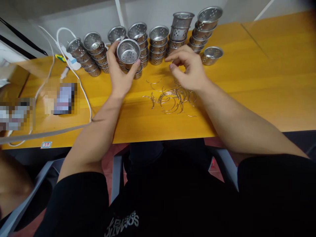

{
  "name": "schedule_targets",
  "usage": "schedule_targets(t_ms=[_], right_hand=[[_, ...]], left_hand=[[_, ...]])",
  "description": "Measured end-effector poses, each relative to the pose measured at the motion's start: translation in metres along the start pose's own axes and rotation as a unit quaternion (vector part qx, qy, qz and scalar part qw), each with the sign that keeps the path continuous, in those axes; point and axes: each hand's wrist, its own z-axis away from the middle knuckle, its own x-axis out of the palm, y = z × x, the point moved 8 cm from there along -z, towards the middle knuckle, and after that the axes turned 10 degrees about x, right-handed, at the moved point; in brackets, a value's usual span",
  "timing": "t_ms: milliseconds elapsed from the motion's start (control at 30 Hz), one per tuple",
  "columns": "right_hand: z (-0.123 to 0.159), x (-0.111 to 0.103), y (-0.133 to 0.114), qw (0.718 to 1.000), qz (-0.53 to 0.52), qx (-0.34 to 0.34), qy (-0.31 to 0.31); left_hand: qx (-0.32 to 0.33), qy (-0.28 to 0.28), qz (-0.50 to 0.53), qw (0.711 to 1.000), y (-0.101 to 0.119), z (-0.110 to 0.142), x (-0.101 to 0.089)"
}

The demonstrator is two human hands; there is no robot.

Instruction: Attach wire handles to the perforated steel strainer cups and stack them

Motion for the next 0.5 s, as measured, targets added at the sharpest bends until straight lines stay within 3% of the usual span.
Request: schedule_targets(t_ms=[167, 333, 400, 500], right_hand=[[0.0, 0.005, 0.0, 0.999, 0.015, 0.034, -0.018], [0.001, 0.007, 0.002, 0.999, 0.012, 0.039, -0.026], [0.001, 0.007, -0.001, 0.999, 0.011, 0.024, -0.025], [0.002, 0.008, -0.002, 0.998, 0.019, 0.037, -0.038]], left_hand=[[-0.009, -0.043, 0.033, 0.998, -0.036, 0.011, 0.011], [-0.011, 0.026, 0.07, 0.997, -0.076, 0.02, 0.02], [-0.008, -0.009, 0.06, 0.998, -0.073, 0.018, 0.026], [0.002, -0.113, 0.019, 0.993, -0.05, 0.015, 0.035]])
